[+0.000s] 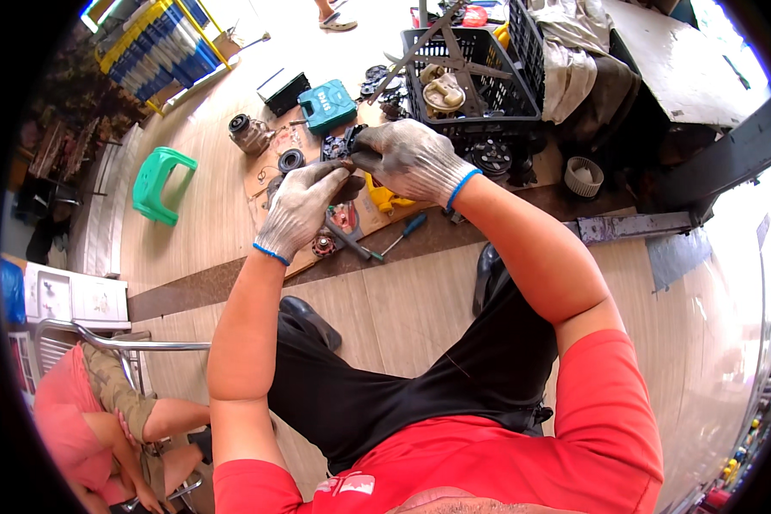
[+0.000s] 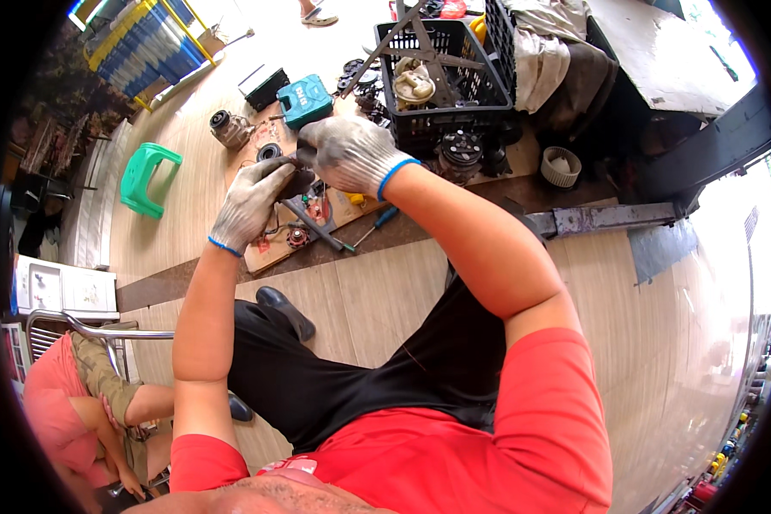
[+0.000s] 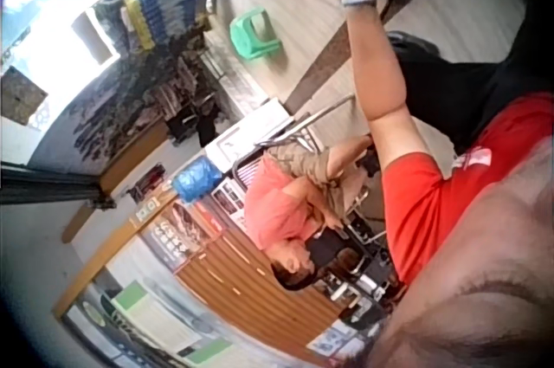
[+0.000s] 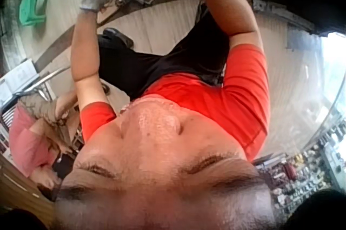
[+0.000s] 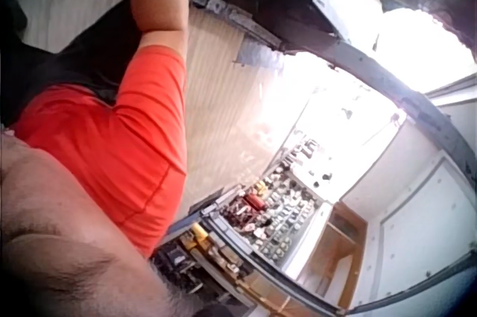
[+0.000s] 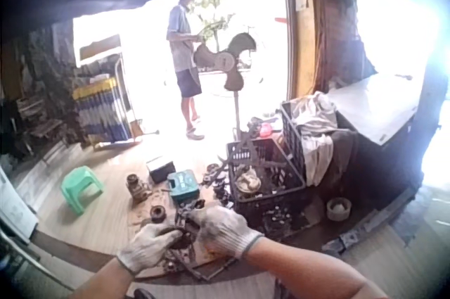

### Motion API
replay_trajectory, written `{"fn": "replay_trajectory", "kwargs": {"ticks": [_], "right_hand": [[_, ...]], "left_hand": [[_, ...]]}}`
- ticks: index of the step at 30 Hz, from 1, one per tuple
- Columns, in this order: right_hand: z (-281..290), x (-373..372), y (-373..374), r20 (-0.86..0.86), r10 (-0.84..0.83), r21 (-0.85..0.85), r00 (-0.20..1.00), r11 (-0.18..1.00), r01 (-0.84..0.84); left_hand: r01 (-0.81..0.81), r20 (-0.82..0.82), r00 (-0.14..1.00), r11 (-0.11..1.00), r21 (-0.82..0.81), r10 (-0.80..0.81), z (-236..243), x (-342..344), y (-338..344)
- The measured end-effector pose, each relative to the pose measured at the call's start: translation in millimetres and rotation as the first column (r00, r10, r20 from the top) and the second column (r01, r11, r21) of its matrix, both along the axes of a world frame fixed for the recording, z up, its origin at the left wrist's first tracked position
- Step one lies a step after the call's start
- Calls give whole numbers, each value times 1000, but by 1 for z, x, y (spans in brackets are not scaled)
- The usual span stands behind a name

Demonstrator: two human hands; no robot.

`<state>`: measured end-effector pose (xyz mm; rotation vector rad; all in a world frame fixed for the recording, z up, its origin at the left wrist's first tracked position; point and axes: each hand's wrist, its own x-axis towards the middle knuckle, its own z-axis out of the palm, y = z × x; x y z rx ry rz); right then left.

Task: The person manipulates a small black mechanical component and a red wire, threading the wire through a small opening in the component.

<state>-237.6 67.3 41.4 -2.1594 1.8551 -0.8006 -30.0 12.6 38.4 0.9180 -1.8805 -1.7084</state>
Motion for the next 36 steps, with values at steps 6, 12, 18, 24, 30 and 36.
{"fn": "replay_trajectory", "kwargs": {"ticks": [6, 12, 18, 24, 30, 36], "right_hand": [[7, 6, 3, 96, -46, 97, 994, 995, 37], [-2, 17, 3, 157, -39, 40, 987, 999, 33], [-15, 37, 7, 355, 58, 47, 933, 996, -79], [-37, 42, 1, 371, 192, 11, 908, 977, -211], [-33, 36, -8, 476, 105, 194, 873, 956, -221], [-33, 6, -18, 139, 297, 113, 945, 943, -314]], "left_hand": [[-114, 35, 992, 983, -144, 120, 3, -1, 2], [-245, -235, 936, 965, 93, 261, -14, 3, -13], [-142, -621, 670, 891, 431, 407, -19, 5, -26], [-45, -654, 646, 875, 482, 394, -19, 14, -34], [34, -679, 660, 889, 456, 323, -14, 19, -29], [186, -556, 830, 923, 337, 36, 0, 24, -21]]}}
